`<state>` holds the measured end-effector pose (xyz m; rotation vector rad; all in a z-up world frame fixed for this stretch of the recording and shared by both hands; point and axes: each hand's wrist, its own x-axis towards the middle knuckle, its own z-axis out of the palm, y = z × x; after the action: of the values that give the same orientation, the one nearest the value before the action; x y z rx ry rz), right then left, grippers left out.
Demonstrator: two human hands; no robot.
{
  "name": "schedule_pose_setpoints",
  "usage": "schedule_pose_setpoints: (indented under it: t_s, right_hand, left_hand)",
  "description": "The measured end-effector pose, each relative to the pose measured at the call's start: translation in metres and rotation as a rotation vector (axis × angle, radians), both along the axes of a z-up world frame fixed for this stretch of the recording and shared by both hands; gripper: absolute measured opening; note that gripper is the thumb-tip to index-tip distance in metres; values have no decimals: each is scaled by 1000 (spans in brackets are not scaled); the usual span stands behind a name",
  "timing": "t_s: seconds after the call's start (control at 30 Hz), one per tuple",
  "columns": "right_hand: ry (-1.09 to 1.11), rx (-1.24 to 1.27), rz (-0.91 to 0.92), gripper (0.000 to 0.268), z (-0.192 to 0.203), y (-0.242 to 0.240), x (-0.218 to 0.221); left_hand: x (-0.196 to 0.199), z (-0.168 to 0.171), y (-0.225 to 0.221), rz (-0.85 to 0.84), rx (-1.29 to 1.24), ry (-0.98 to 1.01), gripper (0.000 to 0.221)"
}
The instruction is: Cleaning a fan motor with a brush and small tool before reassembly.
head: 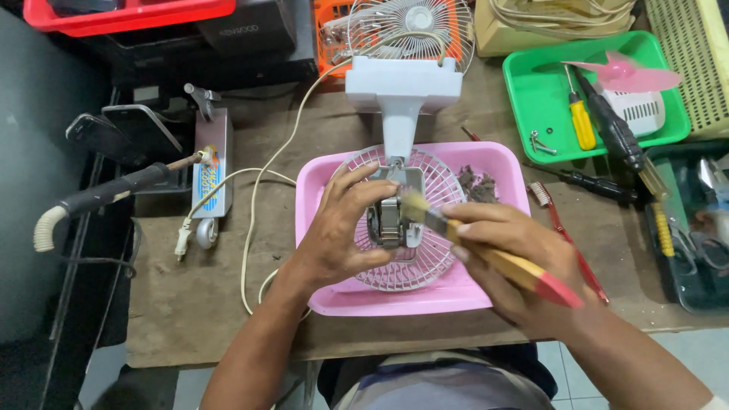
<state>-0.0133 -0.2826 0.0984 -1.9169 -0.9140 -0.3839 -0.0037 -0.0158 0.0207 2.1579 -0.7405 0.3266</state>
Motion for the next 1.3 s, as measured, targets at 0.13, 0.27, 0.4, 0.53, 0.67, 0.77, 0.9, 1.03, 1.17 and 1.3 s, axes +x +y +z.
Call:
schedule_pose_setpoints:
  t_s: [0.13,0.27,0.4,0.53,0.67,0.77,0.9,1.03,1.17,1.3]
  right_hand:
    - [235,-159,274,20,-4,-15,4]
    - [295,32,4,21,4,-26,13]
    - [419,136,-209,22,-15,-21,25]
    - [489,204,-86,13,-34,-8,36]
    - [438,2,-153,9,-30,3,33]
    - [167,88,-62,14,-41,-4,33]
    - [24,-132,-79,14,-15,8,34]
    - [9,-126,-63,12,-7,11,35]
    - [65,-99,-34,14,-4,13,33]
    - [37,4,-105,15,-20,10,36]
  left_hand:
    - [2,1,2,-29,-22,-26,78]
    - [1,-3,4,-38,-13,-9,78]
    - [1,-5,6,-30,-4,-10,78]
    - [2,-6,7,-32,7,2,78]
    - [2,-6,7,-42,-9,3,78]
    - [1,-6,7,-37,-2,-1,79]
    - [1,-4,7,-37,2,4,78]
    - [0,-6,8,-34,-3,-19,78]
    - [1,-8,8,-39,-9,-50,76]
    - [1,-6,9,-12,10,-82,73]
